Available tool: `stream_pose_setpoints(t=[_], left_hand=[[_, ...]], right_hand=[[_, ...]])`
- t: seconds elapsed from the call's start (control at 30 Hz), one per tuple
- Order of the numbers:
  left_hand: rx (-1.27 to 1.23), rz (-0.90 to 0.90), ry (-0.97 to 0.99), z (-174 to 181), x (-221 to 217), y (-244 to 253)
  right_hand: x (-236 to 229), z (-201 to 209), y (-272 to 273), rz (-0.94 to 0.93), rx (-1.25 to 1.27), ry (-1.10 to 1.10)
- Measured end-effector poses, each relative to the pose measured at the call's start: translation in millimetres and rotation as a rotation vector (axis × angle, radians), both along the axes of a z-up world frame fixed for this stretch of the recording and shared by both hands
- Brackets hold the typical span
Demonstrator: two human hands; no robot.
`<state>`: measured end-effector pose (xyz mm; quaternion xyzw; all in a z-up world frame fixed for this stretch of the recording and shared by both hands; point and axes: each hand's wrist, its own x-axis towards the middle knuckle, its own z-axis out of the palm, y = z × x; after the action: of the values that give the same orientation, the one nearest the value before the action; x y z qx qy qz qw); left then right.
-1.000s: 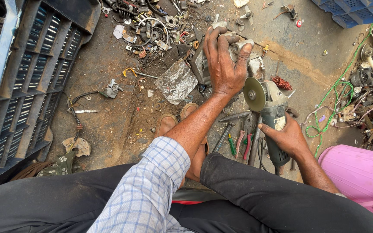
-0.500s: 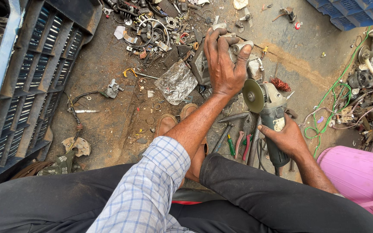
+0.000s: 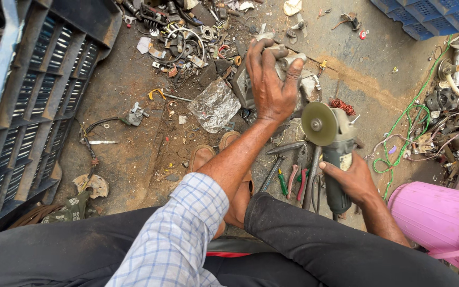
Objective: The person uses an angle grinder to smooth the surface of a metal part. They hold the part with one hand and operate the grinder with the other, rotating the part to access different areas.
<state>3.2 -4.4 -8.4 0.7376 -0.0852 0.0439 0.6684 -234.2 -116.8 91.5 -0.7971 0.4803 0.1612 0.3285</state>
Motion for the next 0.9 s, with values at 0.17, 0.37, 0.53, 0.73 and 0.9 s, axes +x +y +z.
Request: stream_pose_setpoints(t=[0.17,0.37,0.53,0.73,0.9], left_hand=[[-0.153,-0.02,0.05,-5,13,-1],[-0.089,-0.067,0.008,4,7,18],[0.02,-0.099,-0.053,3,12,26],[-0.022,-0.182,0.015,1,18,41],[-0.307,-0.162,0.41,2,55,45]], right_hand=[[-9,17,-9,-0.041,0.006,-0.087],[-7,17,-10,-0.121,0.018,-0.156],[-14,10,-13,-0.063,0.023,-0.176],[-22,0,-20,-0.038,0.011,-0.202],[-31,-10,-28,-0.042,0.01,-0.17]])
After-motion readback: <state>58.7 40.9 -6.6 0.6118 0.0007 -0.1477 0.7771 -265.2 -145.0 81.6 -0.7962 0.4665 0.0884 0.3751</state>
